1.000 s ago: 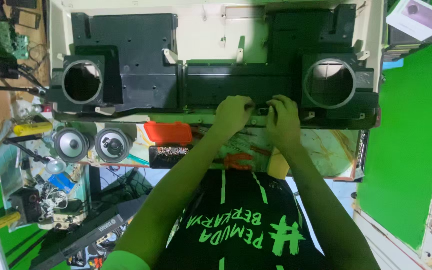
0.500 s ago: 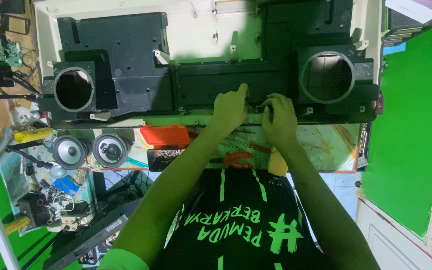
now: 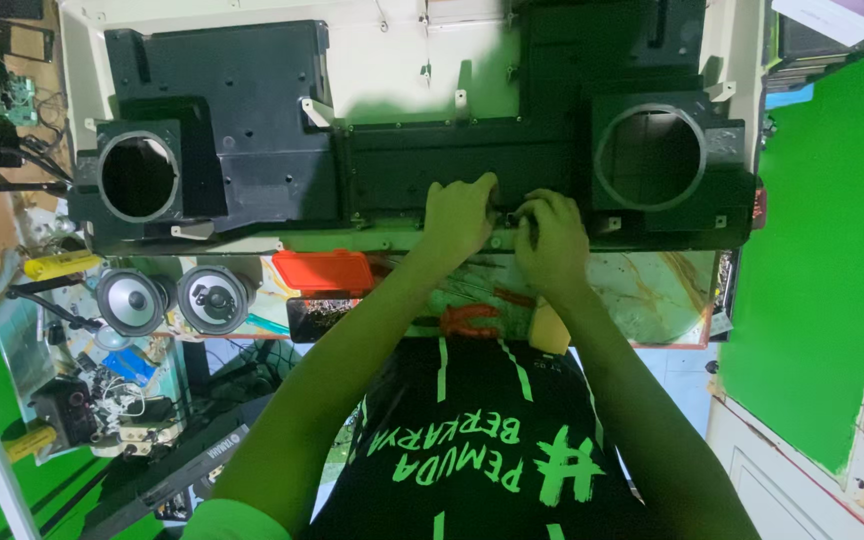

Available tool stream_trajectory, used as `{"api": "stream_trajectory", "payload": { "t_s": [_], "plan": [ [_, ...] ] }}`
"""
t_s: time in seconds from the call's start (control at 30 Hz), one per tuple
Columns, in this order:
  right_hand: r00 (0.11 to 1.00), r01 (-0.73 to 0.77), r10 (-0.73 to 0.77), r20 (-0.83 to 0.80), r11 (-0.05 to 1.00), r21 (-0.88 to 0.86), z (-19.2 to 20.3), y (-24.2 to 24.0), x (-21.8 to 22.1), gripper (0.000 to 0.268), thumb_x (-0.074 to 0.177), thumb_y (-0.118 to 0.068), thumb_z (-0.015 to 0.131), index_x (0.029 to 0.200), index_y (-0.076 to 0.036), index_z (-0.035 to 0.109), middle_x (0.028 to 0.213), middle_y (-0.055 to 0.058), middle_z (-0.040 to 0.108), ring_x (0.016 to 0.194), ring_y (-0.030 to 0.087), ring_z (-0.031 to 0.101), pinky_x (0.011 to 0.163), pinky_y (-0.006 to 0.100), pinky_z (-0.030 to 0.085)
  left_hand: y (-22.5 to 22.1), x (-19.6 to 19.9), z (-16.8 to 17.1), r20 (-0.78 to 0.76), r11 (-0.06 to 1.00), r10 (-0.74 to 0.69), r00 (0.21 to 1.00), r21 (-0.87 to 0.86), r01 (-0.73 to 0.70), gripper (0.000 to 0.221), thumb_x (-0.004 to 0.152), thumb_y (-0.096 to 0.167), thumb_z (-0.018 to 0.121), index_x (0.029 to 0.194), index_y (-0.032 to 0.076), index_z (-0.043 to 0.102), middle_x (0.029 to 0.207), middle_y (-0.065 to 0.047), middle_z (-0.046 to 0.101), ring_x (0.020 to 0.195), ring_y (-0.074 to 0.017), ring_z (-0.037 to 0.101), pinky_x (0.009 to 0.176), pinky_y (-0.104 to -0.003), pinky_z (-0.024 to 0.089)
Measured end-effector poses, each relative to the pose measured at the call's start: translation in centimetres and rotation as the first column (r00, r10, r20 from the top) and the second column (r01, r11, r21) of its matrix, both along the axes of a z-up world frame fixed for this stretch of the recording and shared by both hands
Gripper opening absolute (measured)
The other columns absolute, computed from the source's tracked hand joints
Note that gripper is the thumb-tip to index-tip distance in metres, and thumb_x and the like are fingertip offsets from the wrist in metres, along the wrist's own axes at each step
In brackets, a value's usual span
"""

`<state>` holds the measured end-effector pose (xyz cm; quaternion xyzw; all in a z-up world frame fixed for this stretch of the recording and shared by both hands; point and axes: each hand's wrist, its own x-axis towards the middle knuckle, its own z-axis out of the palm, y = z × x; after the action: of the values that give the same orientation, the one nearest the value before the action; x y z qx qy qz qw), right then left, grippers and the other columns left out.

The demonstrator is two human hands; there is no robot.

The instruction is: The person works on an open electronic device, using a screwdriver to tighten components and handling small wires and connectors. The person picks up small screws from a container and uses a screwdriver to secure parts inside the device casing.

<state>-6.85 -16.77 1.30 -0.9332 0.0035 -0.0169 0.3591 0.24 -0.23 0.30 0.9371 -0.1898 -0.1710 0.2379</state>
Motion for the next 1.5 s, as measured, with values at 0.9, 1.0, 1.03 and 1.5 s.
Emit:
{"api": "stream_trajectory", "payload": {
  "t_s": [0.9,1.0,1.03,1.5],
  "plan": [
    [0.999,-0.041,0.039,-0.038,0.998,-0.039,-0.1,-0.4,-0.3,0.012,0.091,-0.008,0.066,0.101,-0.007,0.07,0.123,0.012,0.063,0.115,0.033,0.058,0.095,0.047,0.05,-0.8,-1.1,-0.4,-0.022,0.982,0.186,0.982,0.039,-0.185,0.012,0.087,0.001,0.066,0.096,0.008,0.067,0.077,-0.012,0.071,0.074,-0.0333,0.07,0.077,-0.046,0.041],
    [0.999,-0.036,0.035,-0.034,0.998,-0.048,-0.2,-0.4,-0.3,0.013,0.09,-0.008,0.065,0.102,-0.007,0.07,0.122,0.011,0.063,0.115,0.032,0.058,0.094,0.046,0.05,-0.8,-0.7,-0.2,-0.092,0.984,0.175,0.98,0.047,-0.171,0.012,0.086,0.012,0.074,0.093,0.007,0.066,0.076,-0.013,0.07,0.073,-0.0331,0.069,0.075,-0.046,0.04],
    [0.999,-0.025,0.024,-0.04,0.999,-0.03,-0.3,-0.4,-0.3,0.012,0.09,-0.008,0.065,0.101,-0.007,0.07,0.122,0.01,0.063,0.115,0.032,0.059,0.094,0.046,0.051,-0.7,-0.5,-0.2,-0.084,0.985,0.172,0.981,0.045,-0.169,0.011,0.085,0.012,0.074,0.092,0.007,0.066,0.076,-0.012,0.07,0.073,-0.0325,0.069,0.076,-0.047,0.04],
    [0.998,-0.02,0.019,-0.066,1.0,-0.015,-0.1,-0.4,-0.3,0.012,0.09,-0.009,0.064,0.1,-0.008,0.07,0.12,0.009,0.063,0.113,0.031,0.059,0.09,0.044,0.052,0.1,0.1,-0.9,-0.183,0.988,0.151,0.971,-0.016,-0.157,0.022,0.085,0.026,0.082,0.089,0.011,0.066,0.08,-0.006,0.073,0.077,-0.0298,0.072,0.078,-0.048,0.043]
  ]
}}
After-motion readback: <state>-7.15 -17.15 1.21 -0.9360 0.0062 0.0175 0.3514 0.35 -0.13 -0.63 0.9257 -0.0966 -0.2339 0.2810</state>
